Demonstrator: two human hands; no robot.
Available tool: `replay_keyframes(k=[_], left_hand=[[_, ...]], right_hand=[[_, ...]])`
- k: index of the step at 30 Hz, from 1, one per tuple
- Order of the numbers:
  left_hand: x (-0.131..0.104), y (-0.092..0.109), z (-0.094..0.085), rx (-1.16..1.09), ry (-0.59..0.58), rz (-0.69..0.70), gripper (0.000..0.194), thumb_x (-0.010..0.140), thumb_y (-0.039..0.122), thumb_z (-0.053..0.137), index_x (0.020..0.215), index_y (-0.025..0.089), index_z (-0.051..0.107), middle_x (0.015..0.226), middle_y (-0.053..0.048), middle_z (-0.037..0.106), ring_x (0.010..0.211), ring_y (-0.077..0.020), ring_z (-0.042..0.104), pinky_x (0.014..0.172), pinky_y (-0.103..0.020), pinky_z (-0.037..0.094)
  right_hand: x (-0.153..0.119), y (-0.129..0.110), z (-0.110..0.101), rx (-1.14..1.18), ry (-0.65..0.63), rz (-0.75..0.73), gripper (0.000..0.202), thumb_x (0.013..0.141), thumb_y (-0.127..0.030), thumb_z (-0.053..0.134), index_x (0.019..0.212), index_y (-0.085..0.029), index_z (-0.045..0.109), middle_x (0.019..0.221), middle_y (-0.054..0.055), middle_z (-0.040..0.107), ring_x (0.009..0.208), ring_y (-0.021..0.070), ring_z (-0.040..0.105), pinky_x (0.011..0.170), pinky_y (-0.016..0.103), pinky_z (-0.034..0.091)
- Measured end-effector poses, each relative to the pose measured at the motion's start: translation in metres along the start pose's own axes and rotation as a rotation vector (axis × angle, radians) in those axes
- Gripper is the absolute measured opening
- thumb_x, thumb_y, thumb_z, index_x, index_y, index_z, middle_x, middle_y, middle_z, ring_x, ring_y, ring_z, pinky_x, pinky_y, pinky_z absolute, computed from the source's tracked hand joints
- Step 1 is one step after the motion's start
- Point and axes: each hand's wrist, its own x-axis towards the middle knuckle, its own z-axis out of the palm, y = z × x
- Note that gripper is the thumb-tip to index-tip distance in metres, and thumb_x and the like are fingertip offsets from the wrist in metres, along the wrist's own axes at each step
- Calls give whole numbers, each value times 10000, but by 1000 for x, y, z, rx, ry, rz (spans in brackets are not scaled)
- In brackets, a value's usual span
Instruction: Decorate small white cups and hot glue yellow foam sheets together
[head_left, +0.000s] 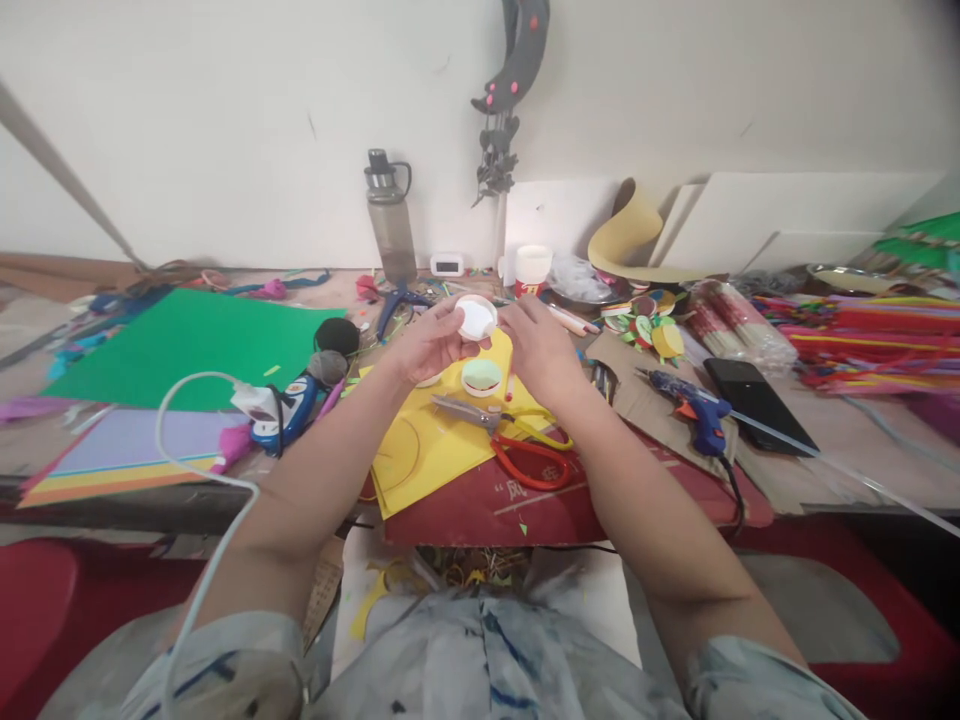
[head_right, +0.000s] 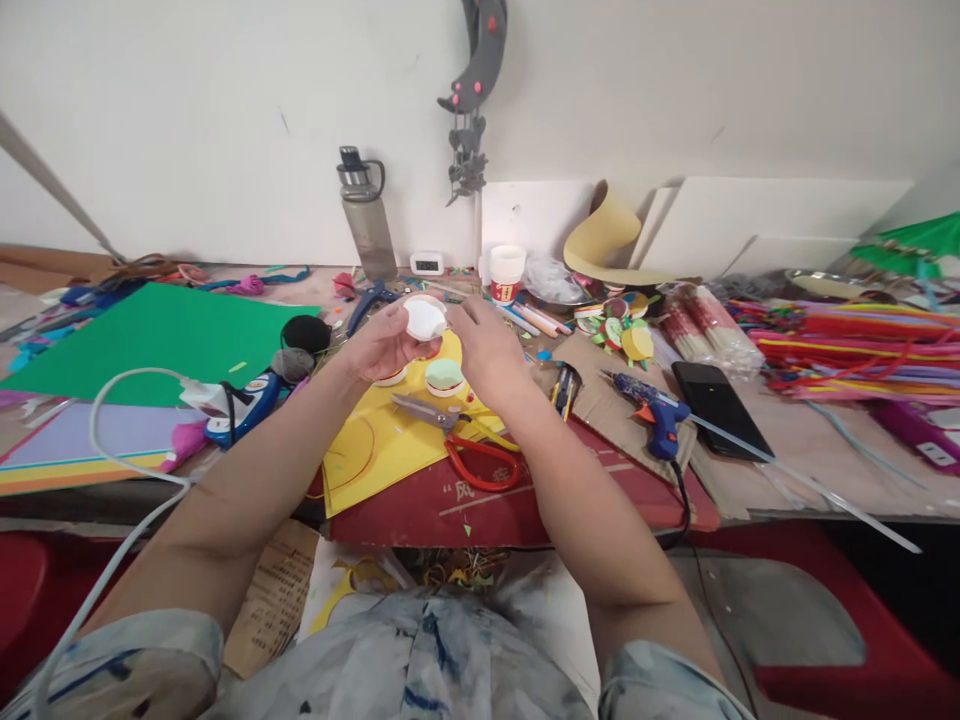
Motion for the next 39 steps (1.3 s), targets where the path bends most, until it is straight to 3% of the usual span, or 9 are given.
replay_keyframes(k=[8, 14, 16, 20, 21, 23, 27, 30, 39], left_hand=[[-4, -1, 15, -1, 21, 79, 696, 624, 530, 967, 1170, 197, 691, 970, -46, 761, 740, -172, 743, 621, -248, 577], [-2, 13, -5, 51, 207, 169, 566, 738, 546, 890, 1184, 253, 703, 1113, -73, 763, 845, -180, 743, 660, -246, 581], [-1, 21, -13, 71, 266, 261, 575, 766, 489, 883, 1269, 300, 678, 1209, -73, 741, 957, -202, 748, 661, -236, 568], [-1, 28, -20, 108, 322, 357, 725, 745, 405, 906, 1403, 401, 602, 1372, -54, 680, 1154, -230, 719, 703, -226, 567], [0, 27, -20, 120, 326, 362, 756, 728, 392, 917, 1412, 413, 594, 1401, -50, 666, 1179, -236, 711, 711, -228, 570], [0, 25, -20, 144, 331, 370, 797, 688, 361, 939, 1406, 417, 595, 1456, -45, 633, 1205, -246, 700, 710, -227, 572], [1, 22, -19, 169, 304, 403, 788, 608, 341, 976, 1321, 366, 642, 1487, -51, 605, 1241, -254, 682, 724, -210, 587], [-1, 23, -17, 146, 277, 424, 728, 620, 425, 976, 1267, 313, 662, 1397, -75, 662, 1284, -274, 665, 794, -222, 608], [1, 28, -26, 5, 381, 394, 599, 911, 684, 657, 1337, 263, 652, 1256, -91, 737, 1105, -195, 729, 705, -216, 598]], right_hand=[[-5, -16, -3, 15, 173, 69, 230, 1064, -220, 355, 945, -243, 551, 994, 68, 576, 910, 218, 559, 828, 361, 484], [-1, -11, -25, 119, 208, 268, 226, 1025, -204, 385, 935, -240, 590, 1035, 100, 632, 999, 248, 595, 940, 428, 506], [1, -15, -34, 296, 14, 264, 186, 992, -192, 456, 901, -228, 614, 963, 67, 668, 928, 223, 625, 891, 387, 524], [0, -40, -43, 678, -806, 63, 170, 935, -170, 598, 1018, -219, 738, 947, 1, 773, 856, 160, 696, 812, 281, 525], [-1, -46, -44, 701, -922, 29, 213, 944, -168, 598, 1080, -221, 754, 980, 6, 795, 890, 158, 714, 833, 273, 522], [-2, -52, -44, 624, -948, 14, 236, 977, -197, 588, 1128, -221, 768, 1048, 22, 811, 935, 162, 728, 856, 267, 510], [-5, -43, -43, 133, -749, 163, 235, 1002, -213, 564, 1089, -192, 781, 1047, 91, 804, 950, 217, 731, 832, 297, 483], [-10, -38, -44, -139, -880, 237, 276, 920, -260, 708, 1175, -170, 762, 1083, 148, 789, 997, 279, 737, 803, 314, 481], [-17, -55, -49, -176, -1044, 218, 504, 834, -287, 815, 1307, -152, 704, 1287, 189, 697, 1162, 330, 695, 894, 336, 512]])
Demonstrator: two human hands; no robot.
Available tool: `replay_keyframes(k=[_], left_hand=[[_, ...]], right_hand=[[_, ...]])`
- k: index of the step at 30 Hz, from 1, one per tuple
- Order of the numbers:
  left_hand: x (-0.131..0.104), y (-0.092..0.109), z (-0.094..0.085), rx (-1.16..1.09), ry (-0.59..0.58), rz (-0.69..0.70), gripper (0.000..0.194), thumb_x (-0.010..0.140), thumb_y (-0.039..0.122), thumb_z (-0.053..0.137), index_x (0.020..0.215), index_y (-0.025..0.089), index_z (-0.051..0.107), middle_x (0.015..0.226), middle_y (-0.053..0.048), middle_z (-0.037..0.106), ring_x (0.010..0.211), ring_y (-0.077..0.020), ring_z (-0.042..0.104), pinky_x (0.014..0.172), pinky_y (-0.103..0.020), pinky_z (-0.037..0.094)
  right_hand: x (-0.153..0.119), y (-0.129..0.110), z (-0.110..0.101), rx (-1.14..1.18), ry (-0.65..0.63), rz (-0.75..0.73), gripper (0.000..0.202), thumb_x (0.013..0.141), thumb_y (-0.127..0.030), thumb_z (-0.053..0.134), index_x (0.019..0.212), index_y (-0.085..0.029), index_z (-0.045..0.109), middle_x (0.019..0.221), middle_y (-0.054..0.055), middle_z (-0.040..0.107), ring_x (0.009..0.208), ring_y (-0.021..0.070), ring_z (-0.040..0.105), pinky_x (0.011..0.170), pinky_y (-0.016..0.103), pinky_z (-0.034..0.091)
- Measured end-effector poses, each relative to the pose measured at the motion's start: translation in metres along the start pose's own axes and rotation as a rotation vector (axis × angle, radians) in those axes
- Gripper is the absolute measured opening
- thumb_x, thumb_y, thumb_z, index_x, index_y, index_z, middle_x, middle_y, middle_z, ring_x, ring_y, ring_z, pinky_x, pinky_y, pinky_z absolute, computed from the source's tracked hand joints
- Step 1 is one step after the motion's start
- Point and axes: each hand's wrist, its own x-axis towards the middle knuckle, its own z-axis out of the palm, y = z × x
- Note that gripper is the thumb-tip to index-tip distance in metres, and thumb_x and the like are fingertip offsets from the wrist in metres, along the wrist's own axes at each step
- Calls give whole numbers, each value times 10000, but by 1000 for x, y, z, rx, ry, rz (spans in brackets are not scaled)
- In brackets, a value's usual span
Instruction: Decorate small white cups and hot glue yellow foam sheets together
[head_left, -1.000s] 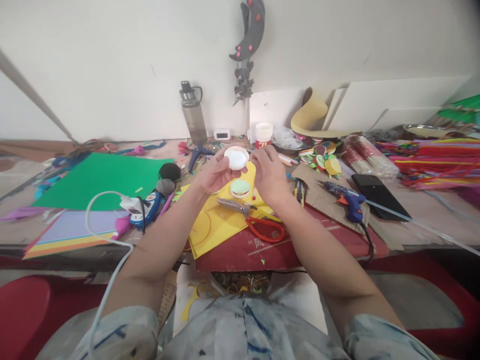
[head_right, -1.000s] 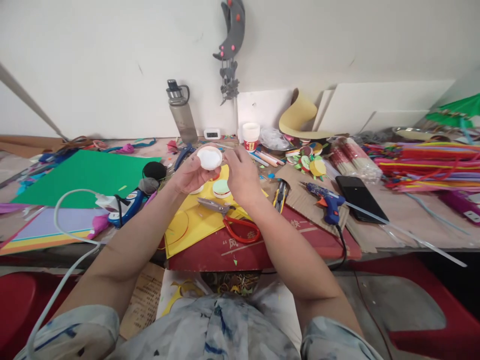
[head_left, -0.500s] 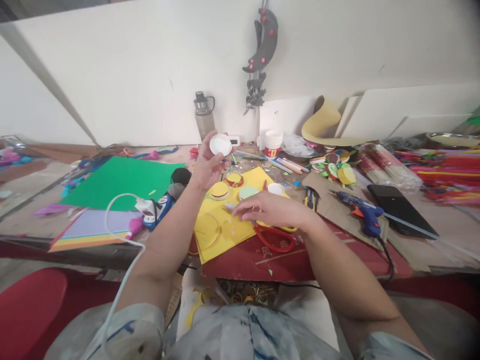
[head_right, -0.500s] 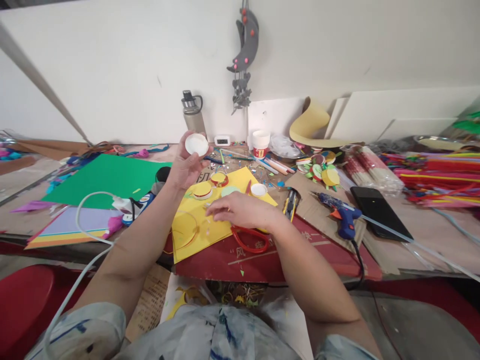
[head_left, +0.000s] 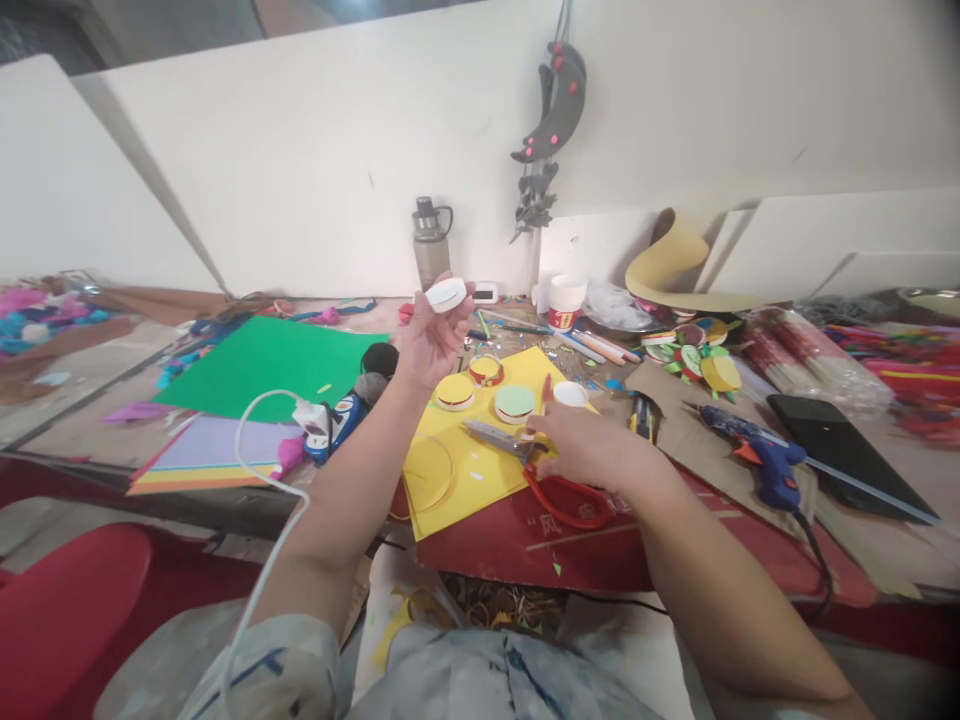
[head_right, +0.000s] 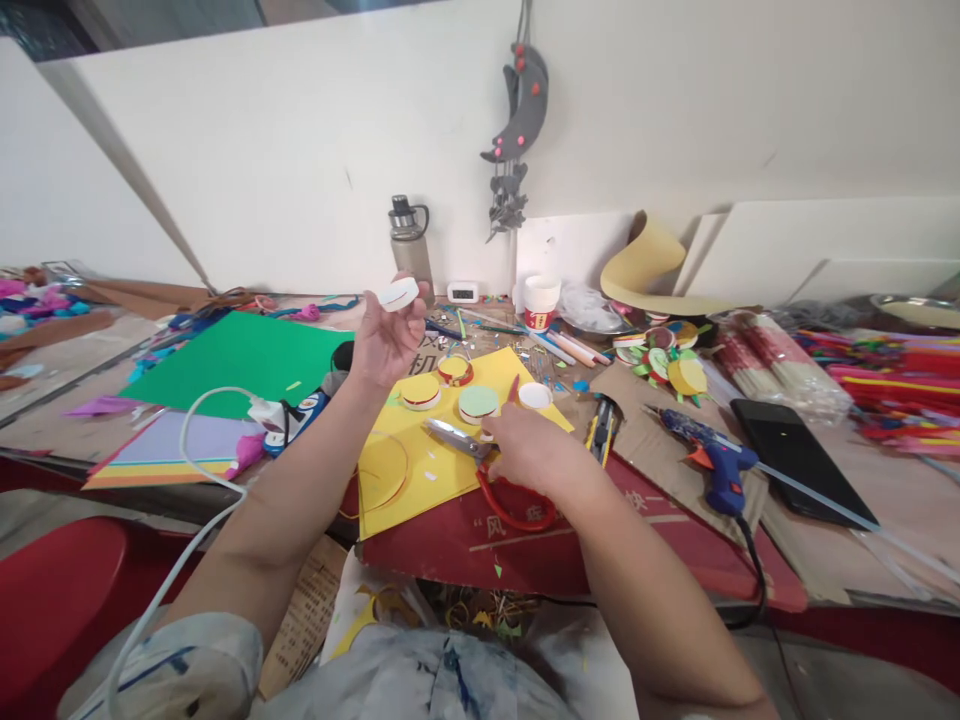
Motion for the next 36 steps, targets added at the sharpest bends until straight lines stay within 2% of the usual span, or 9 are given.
replay_keyframes(k=[3, 7, 12, 16, 20, 26, 31, 34, 36], left_hand=[[6, -1, -8, -19, 26, 13, 585, 930, 694, 622, 1331, 270, 667, 1269, -87, 733, 1029, -172, 735, 648, -207, 574], [8, 2, -12, -48, 37, 66, 470, 969, 553, 652, 1365, 300, 642, 1337, -72, 698, 989, -127, 718, 639, -175, 547], [5, 13, -8, -14, 103, 146, 469, 1014, 368, 609, 1476, 341, 534, 1392, -60, 649, 1104, -151, 689, 728, -218, 555], [4, 19, -10, 34, 99, 188, 527, 963, 336, 678, 1469, 352, 534, 1413, -57, 633, 1166, -165, 659, 735, -227, 527], [6, 22, -15, 38, 101, 158, 429, 981, 487, 634, 1358, 283, 632, 1346, -92, 681, 932, -120, 655, 645, -233, 490], [13, 22, -25, -1, 206, 94, 602, 910, 781, 542, 1046, 214, 692, 1032, -91, 755, 645, -91, 548, 544, -258, 424], [20, 18, -39, -95, 205, 21, 679, 868, 852, 519, 862, 193, 685, 732, -52, 702, 503, -65, 454, 451, -243, 355], [21, 14, -42, -140, 194, -34, 664, 865, 833, 548, 859, 188, 703, 671, -46, 672, 493, -73, 462, 428, -240, 361], [20, 12, -37, -135, 182, -80, 655, 878, 812, 554, 880, 177, 715, 689, -60, 683, 517, -81, 506, 433, -235, 385]], right_hand=[[-2, -4, 3, -44, -26, 12, 513, 827, -243, 803, 1322, -159, 698, 1292, 197, 680, 1143, 346, 700, 868, 345, 522], [-4, -15, 7, -92, -42, 59, 444, 871, -139, 687, 1315, -130, 695, 1318, 231, 648, 1127, 352, 711, 842, 349, 530], [-1, -22, 11, -46, -39, 63, 412, 876, -128, 640, 1280, -107, 719, 1272, 240, 674, 1130, 355, 717, 876, 364, 533], [1, -21, 11, -42, -45, 84, 422, 856, -148, 663, 1271, -137, 739, 1212, 227, 729, 1150, 363, 718, 878, 363, 525], [0, -21, 8, -35, -39, 42, 406, 875, -189, 648, 1268, -153, 740, 1200, 209, 760, 1151, 351, 721, 887, 356, 513], [6, -17, 13, 68, 0, -43, 445, 914, -230, 625, 1348, -143, 669, 1290, 193, 739, 1185, 311, 708, 966, 358, 512], [18, -8, 18, 229, 286, -145, 555, 821, -99, 633, 1374, -149, 653, 1321, 178, 713, 1192, 283, 688, 1055, 376, 497], [23, -3, 17, 394, 508, -231, 554, 852, -145, 614, 1404, -181, 636, 1254, 156, 732, 1092, 267, 710, 1000, 383, 537], [26, -1, 17, 465, 576, -273, 547, 874, -188, 601, 1420, -179, 624, 1213, 152, 743, 1080, 277, 712, 995, 402, 548]])
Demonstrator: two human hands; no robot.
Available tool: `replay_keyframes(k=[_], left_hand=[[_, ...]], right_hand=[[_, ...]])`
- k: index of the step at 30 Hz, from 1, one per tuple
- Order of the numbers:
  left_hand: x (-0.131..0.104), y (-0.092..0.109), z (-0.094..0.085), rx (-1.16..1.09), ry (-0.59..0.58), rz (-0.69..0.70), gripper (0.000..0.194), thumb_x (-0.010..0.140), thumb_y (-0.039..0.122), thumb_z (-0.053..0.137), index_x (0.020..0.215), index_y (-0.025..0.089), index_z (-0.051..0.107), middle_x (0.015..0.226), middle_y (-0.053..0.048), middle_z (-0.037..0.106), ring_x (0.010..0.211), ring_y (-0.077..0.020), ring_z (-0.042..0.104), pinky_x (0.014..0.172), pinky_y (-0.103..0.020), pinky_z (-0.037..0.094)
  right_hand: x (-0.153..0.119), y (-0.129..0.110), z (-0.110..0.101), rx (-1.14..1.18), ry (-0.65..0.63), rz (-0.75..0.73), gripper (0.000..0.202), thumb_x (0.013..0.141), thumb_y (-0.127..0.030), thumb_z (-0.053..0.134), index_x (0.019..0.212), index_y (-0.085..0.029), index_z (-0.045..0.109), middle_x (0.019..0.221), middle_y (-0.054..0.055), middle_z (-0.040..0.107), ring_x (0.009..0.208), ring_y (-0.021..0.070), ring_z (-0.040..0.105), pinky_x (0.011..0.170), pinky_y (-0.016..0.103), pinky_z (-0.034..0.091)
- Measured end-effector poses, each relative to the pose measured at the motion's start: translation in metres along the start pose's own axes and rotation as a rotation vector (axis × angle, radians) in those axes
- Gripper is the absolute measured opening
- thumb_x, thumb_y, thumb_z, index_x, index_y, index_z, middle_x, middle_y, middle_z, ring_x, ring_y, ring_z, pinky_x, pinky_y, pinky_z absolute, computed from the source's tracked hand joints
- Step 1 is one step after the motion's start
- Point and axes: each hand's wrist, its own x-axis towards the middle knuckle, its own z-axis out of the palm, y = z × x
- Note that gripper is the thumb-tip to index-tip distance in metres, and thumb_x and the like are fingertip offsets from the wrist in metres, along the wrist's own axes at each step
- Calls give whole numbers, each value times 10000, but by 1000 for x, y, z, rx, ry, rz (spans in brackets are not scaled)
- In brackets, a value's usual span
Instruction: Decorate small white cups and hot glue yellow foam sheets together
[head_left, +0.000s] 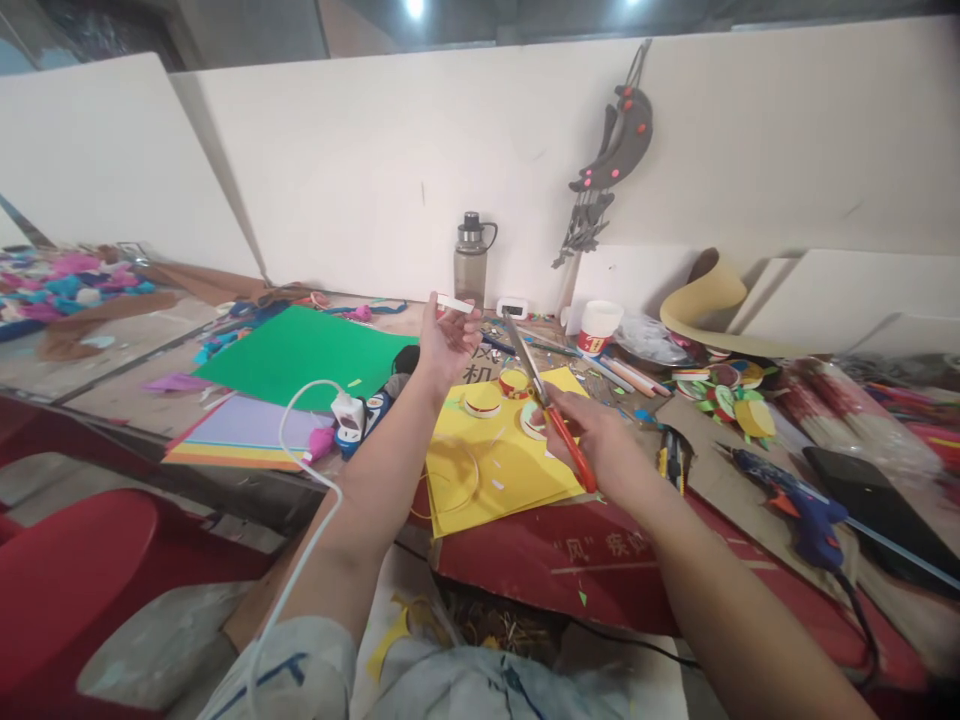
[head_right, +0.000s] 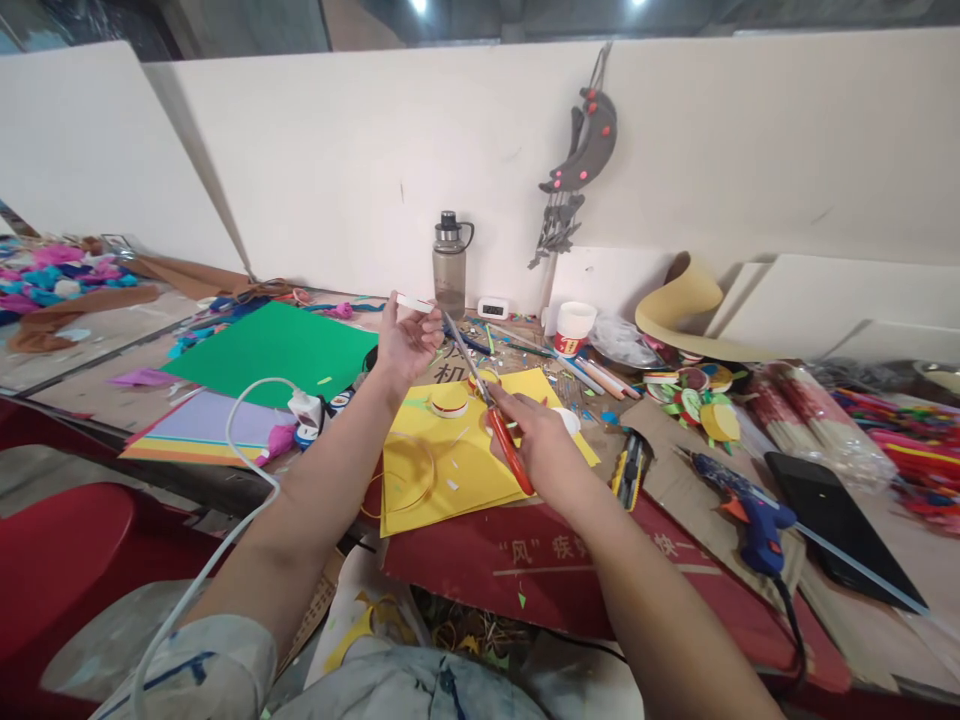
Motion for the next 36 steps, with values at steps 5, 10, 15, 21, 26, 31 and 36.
replay_keyframes(k=[5, 10, 15, 21, 26, 31, 36], left_hand=[[-14, -3, 24, -9, 60, -156, 578, 950, 696, 554, 909, 139, 700, 720, -81, 709, 517, -79, 557, 451, -194, 419], [-28, 0, 43, 41, 77, -172, 479, 975, 615, 574, 929, 151, 685, 652, -33, 659, 464, -67, 527, 422, -161, 370], [-30, -1, 47, 79, 92, -225, 476, 1013, 582, 515, 902, 146, 669, 601, -21, 623, 424, -63, 502, 383, -142, 316], [-27, -8, 44, 151, 92, -252, 513, 1007, 598, 499, 835, 140, 654, 573, -9, 604, 380, -62, 473, 353, -154, 277], [-28, -13, 45, 198, 62, -250, 507, 987, 605, 537, 783, 150, 628, 520, 11, 551, 362, -70, 468, 348, -172, 254], [-26, -17, 42, 236, 106, -238, 499, 951, 626, 589, 798, 154, 640, 536, 21, 562, 367, -64, 471, 363, -187, 260], [-25, -24, 37, 324, 127, -102, 448, 959, 575, 602, 786, 162, 623, 549, 14, 585, 393, -77, 499, 391, -209, 288]], right_hand=[[2, 8, 8, -7, 64, -68, 603, 864, -151, 567, 1465, -200, 591, 1229, 146, 699, 1161, 264, 669, 1051, 406, 526], [5, 20, 11, -161, 299, -91, 484, 875, -211, 598, 1354, -185, 668, 1041, 125, 698, 947, 263, 661, 893, 414, 565], [7, 23, 6, -243, 274, -26, 445, 898, -211, 592, 1327, -166, 702, 1042, 129, 738, 926, 258, 680, 885, 386, 551], [7, 10, 3, -355, 147, 113, 428, 932, -197, 578, 1340, -194, 707, 1110, 120, 757, 923, 238, 707, 843, 321, 538], [9, 2, 1, -457, 81, 193, 455, 961, -183, 531, 1392, -197, 675, 1191, 129, 749, 977, 244, 715, 857, 310, 526], [9, -6, -1, -518, 33, 264, 465, 984, -218, 515, 1431, -217, 646, 1254, 133, 731, 1011, 257, 719, 854, 314, 514], [10, -6, -3, -548, -6, 307, 473, 990, -240, 514, 1449, -222, 625, 1250, 135, 725, 1040, 276, 713, 857, 328, 501]])
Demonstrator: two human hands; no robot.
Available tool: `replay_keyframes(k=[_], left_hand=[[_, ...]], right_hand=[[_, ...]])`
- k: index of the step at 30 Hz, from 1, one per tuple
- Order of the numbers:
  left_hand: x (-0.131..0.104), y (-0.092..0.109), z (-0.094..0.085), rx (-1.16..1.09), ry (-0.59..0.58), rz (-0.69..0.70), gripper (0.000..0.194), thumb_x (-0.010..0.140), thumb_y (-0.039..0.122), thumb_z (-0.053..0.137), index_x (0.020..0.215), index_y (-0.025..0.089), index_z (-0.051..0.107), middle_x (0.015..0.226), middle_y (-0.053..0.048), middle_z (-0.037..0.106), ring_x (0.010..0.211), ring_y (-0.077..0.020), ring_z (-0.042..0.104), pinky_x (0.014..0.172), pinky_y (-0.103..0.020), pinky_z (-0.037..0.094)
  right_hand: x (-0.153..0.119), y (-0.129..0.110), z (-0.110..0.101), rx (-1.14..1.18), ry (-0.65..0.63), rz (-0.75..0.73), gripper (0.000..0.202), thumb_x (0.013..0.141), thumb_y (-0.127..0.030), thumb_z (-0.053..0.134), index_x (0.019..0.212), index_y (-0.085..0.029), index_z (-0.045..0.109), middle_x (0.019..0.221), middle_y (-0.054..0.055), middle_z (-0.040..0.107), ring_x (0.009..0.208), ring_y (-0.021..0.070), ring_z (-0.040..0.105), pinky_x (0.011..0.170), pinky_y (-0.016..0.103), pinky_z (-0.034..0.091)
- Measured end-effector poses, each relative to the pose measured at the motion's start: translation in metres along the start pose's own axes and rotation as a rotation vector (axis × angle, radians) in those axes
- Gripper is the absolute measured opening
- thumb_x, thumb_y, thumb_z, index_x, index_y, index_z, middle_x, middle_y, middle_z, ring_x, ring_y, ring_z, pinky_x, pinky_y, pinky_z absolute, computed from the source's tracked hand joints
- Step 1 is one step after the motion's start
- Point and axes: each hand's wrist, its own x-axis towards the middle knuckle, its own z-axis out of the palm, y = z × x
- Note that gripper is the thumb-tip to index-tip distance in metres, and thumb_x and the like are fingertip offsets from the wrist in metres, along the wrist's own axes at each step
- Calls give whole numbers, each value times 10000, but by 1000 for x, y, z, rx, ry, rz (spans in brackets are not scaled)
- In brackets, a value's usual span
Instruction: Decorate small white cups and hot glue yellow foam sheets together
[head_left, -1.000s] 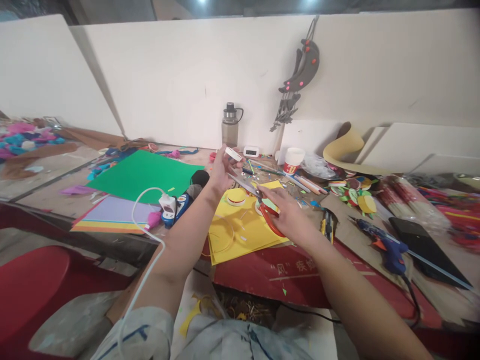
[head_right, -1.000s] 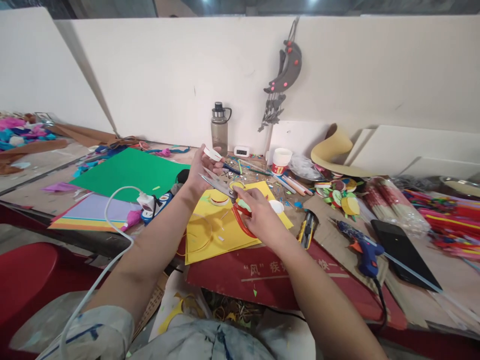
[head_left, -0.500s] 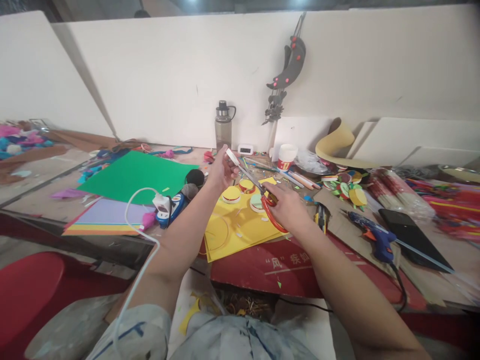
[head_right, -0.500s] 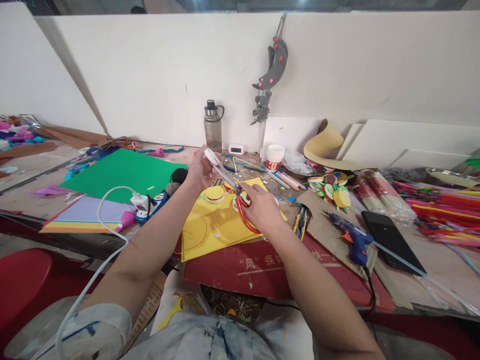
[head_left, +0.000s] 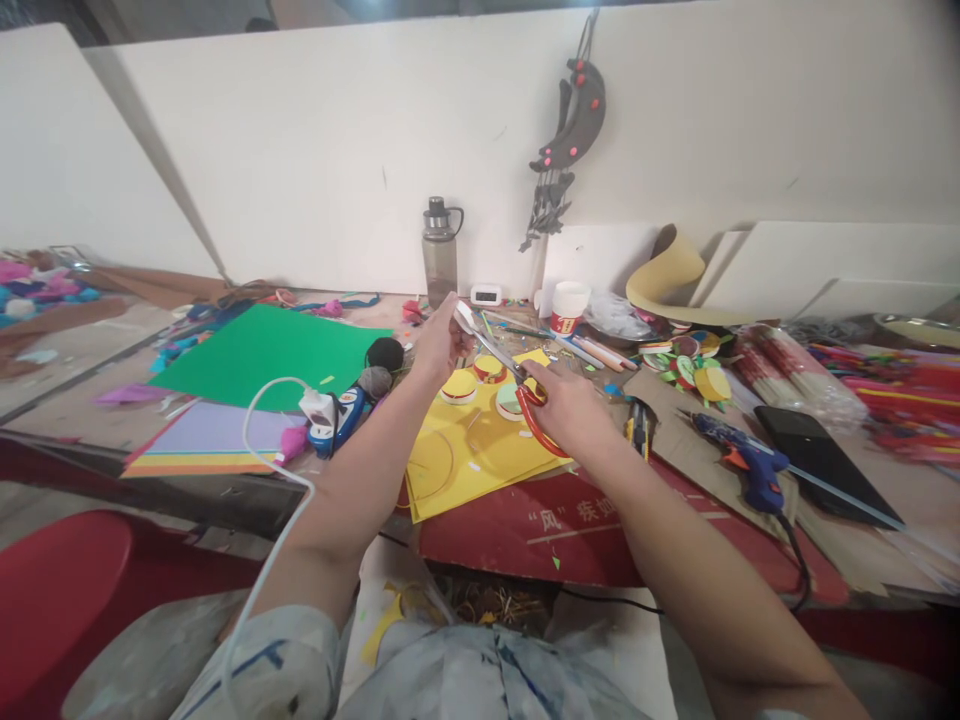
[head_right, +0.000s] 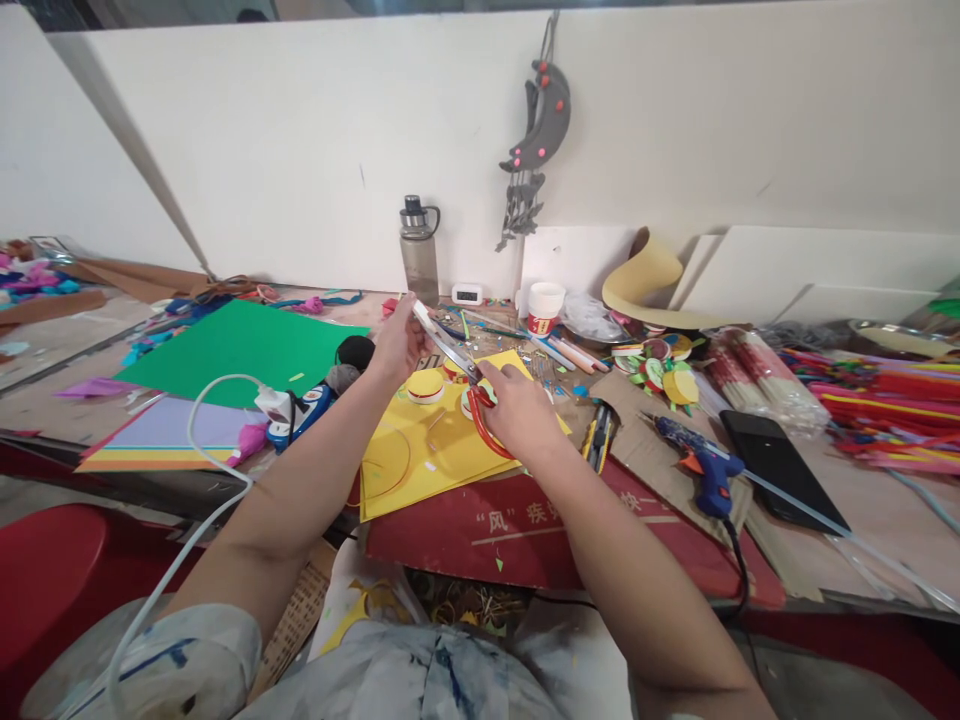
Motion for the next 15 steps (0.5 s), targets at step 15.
replay_keyframes(k=[15], left_hand=[[-1, -4, 6, 64, 17, -117, 546, 1034, 594, 433, 747, 165, 611, 483, 22, 480, 351, -65, 401, 362, -184, 206]], right_hand=[[2, 4, 9, -49, -2, -30, 485, 1002, -259, 484, 1471, -231, 604, 1245, 144, 709, 985, 270, 705, 791, 324, 480]])
